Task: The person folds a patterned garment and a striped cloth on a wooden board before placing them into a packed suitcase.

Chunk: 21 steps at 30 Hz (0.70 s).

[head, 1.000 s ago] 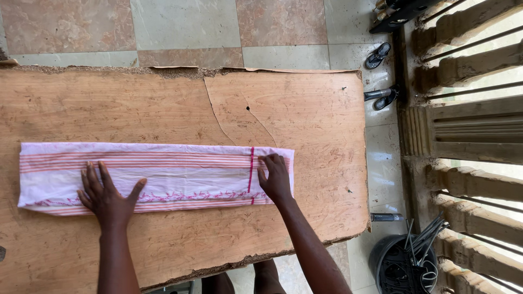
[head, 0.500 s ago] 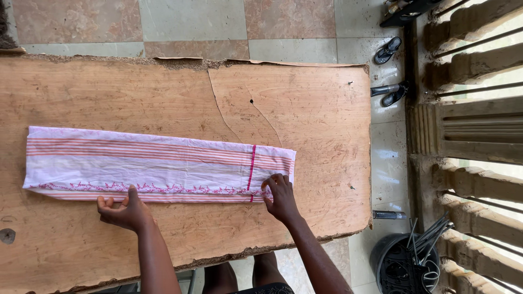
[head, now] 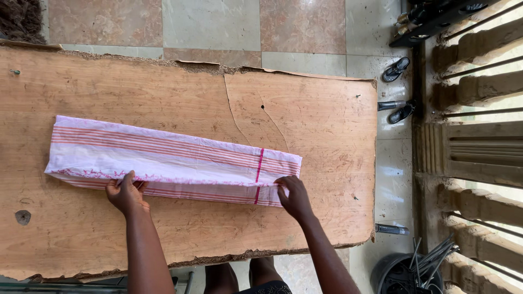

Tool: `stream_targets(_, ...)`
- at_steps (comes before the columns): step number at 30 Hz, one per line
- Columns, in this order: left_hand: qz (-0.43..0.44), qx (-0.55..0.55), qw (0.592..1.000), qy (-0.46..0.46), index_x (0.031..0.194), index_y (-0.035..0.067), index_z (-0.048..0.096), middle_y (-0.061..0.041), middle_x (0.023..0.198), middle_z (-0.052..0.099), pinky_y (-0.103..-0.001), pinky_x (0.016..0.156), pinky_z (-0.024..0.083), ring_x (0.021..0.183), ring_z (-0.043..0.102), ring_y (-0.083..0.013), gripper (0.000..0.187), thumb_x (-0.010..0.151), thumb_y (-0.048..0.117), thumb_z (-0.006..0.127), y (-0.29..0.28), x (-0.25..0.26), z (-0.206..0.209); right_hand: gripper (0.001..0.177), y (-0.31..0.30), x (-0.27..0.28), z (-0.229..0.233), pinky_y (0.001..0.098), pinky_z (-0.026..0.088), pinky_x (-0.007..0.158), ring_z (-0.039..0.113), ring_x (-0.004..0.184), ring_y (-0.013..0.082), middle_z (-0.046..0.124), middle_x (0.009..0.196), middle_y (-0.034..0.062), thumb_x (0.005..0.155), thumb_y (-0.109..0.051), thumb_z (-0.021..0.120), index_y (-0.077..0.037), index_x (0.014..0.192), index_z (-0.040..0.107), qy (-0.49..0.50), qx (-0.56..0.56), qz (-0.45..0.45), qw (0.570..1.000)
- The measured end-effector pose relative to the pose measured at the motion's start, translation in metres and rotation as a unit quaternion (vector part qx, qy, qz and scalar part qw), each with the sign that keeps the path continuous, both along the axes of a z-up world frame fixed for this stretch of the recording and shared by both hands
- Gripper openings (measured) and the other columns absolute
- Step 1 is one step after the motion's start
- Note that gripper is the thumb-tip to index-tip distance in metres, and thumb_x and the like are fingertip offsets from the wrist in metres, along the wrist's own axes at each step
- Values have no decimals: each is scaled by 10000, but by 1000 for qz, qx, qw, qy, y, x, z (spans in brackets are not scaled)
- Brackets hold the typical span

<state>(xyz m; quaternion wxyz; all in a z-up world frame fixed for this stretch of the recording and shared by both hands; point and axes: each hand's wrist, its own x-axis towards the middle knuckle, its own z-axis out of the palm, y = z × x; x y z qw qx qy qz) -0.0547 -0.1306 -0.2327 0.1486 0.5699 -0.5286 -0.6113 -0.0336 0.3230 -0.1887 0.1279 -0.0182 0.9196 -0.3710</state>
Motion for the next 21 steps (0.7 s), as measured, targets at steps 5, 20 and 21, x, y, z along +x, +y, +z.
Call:
stream_targets(5, 24, 39, 997, 59, 1110, 117, 550, -75, 974, 671, -365, 642, 632, 784, 703, -214, 227, 950, 156, 706, -26, -32, 2, 180, 15, -34, 8, 400, 517, 913, 655, 964, 267, 721, 964, 74, 824, -14, 687, -87, 982, 733, 47, 10, -34, 998)
stream_targets(20, -135, 16, 971, 199, 1120, 26, 587, -102, 964, 686, -397, 713, 684, 806, 724, -227, 238, 1059, 196, 742, -44, -186, 19, 182, 42, -189, -27, 413, 512, 910, 644, 996, 292, 722, 990, 82, 874, -63, 682, -88, 1046, 737, 118, 57, -128, 983)
stream_targets(21, -135, 17, 971, 198, 1120, 26, 587, -102, 964, 686, -397, 713, 684, 806, 724, -227, 238, 1059, 196, 742, -44, -194, 17, 182, 42, -196, -30, 420, 503, 920, 631, 994, 301, 718, 983, 78, 871, -68, 686, -91, 1045, 734, 121, 76, -124, 982)
